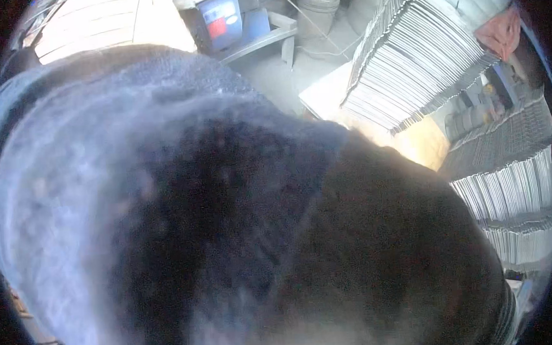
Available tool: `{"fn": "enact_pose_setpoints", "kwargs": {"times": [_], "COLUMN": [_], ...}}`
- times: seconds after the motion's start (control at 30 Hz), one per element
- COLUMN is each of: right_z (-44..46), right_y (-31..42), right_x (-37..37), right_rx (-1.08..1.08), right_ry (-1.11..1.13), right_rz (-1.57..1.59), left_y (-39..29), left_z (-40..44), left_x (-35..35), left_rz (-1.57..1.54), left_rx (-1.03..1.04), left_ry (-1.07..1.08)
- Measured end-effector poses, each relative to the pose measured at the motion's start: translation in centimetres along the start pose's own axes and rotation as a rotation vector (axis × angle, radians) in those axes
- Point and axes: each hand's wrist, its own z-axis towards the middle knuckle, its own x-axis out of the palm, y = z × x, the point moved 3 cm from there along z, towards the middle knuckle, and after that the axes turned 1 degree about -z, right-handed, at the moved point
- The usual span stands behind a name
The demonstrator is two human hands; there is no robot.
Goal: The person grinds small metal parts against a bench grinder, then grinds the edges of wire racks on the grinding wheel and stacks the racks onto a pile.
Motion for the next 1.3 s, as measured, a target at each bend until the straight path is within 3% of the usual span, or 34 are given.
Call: {"fn": "enact_pose_setpoints", "kwargs": {"times": [0.37, 0.6, 0.63, 0.67, 0.7, 0.8, 0.87, 0.97, 1.03, 1.1, 1.17, 1.23, 1.3], "right_z": [1.6, 1.4, 0.7, -1.4, -2.9, -10.8, -15.7, -25.6, -31.4, -34.7, -36.3, -37.1, -38.0], "right_y": [0.8, -0.5, -0.5, -0.3, 0.5, 0.0, -0.5, -0.6, 0.4, 1.2, 1.3, 1.4, 2.1], "right_x": [-1.2, -2.9, -3.3, -2.7, -0.9, -3.3, -5.0, 1.2, 5.8, 8.1, 8.6, 9.0, 10.0], "right_rx": [0.018, 0.204, 0.231, 0.147, 0.198, 0.318, 0.604, 1.056, 1.405, 1.548, 1.546, 1.524, 1.503], "right_ry": [-0.009, 0.024, -0.007, -0.269, -0.508, -0.891, -0.893, -0.958, -0.963, -0.840, -0.555, -0.434, -0.478], "right_rz": [0.004, 0.094, 0.121, 0.183, 0.062, -0.035, 0.223, 0.453, 0.693, 0.951, 1.145, 1.239, 1.269], "left_y": [-2.4, -3.4, -3.5, -4.1, -4.0, -4.8, -6.0, -6.9, -8.4, -9.4, -9.9, -9.8, -9.7], "left_z": [-0.8, -1.1, -1.1, -1.4, -1.9, -3.6, -4.6, -5.8, -6.2, -6.5, -7.0, -7.1, -6.8], "left_x": [-1.5, -2.3, -2.5, -2.1, -2.0, -1.4, -0.8, 0.6, 2.3, 3.5, 3.8, 4.9, 5.4], "left_rz": [-0.017, -0.081, -0.087, -0.098, -0.112, -0.146, -0.169, -0.247, -0.337, -0.370, -0.309, -0.247, -0.270], "left_rx": [0.022, 0.071, 0.076, 0.085, 0.087, 0.078, -0.002, -0.175, -0.166, -0.186, -0.194, -0.143, -0.159], "left_ry": [-0.152, -0.275, -0.298, -0.322, -0.345, -0.397, -0.346, -0.099, -0.121, -0.102, -0.043, -0.058, -0.028]}}
